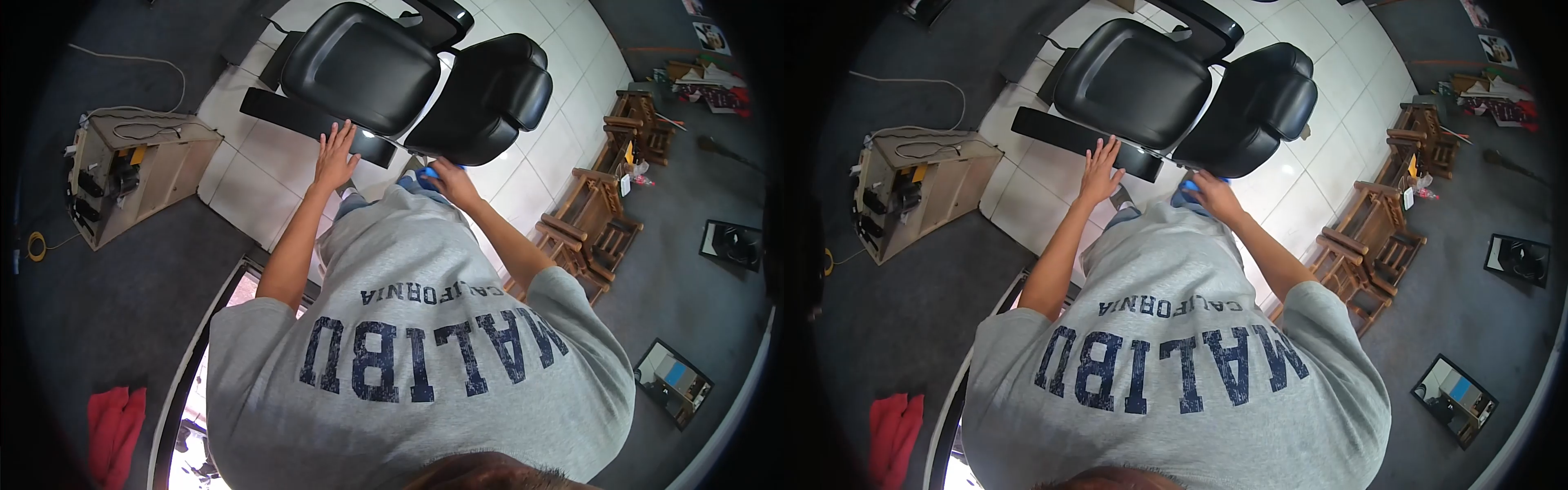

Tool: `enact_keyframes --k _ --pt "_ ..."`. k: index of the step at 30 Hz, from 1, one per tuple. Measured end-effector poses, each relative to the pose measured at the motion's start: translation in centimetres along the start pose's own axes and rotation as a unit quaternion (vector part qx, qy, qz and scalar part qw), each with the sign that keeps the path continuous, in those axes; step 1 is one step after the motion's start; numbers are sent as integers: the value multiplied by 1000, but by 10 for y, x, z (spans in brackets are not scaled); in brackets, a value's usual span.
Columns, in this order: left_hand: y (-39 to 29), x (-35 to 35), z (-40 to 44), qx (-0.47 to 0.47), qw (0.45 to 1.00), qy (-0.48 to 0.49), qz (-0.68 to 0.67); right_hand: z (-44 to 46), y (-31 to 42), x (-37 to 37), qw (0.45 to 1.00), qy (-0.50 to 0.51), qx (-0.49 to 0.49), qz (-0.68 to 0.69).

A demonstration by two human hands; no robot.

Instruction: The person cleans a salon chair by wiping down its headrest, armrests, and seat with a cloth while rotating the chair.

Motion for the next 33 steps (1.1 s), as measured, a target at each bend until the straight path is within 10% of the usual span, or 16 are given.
enact_keyframes --k 7,11,18,21,25,27,33 --pt "-3 -2 -4 6 1000 1 17 -41 -39 3 931 -46 345 106" --pt "-4 -4 -3 2 1000 4 16 -14 -85 78 783 -131 416 444" --pt "4 -10 2 -11 999 31 -14 13 -190 209 697 -130 600 372" --pt "-1 -30 1 3 1000 -21 -22 28 -201 236 693 -200 503 476" --pt "-16 -68 -43 -5 988 -149 -44 31 -173 265 583 -53 601 545" --pt "3 -55 -82 -54 989 -132 -49 18 -128 263 472 30 644 601" --pt "89 16 -249 -245 967 64 -42 26 -156 256 464 -172 594 634"
Point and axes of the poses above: each hand's wrist, its own z-axis towards the middle knuckle, its own x-axis out of the palm, y = z × x, the point moved 6 cm from there along z, towards the middle knuckle, and after that the axes turned 2 degrees about -z, right-handed, at the moved point
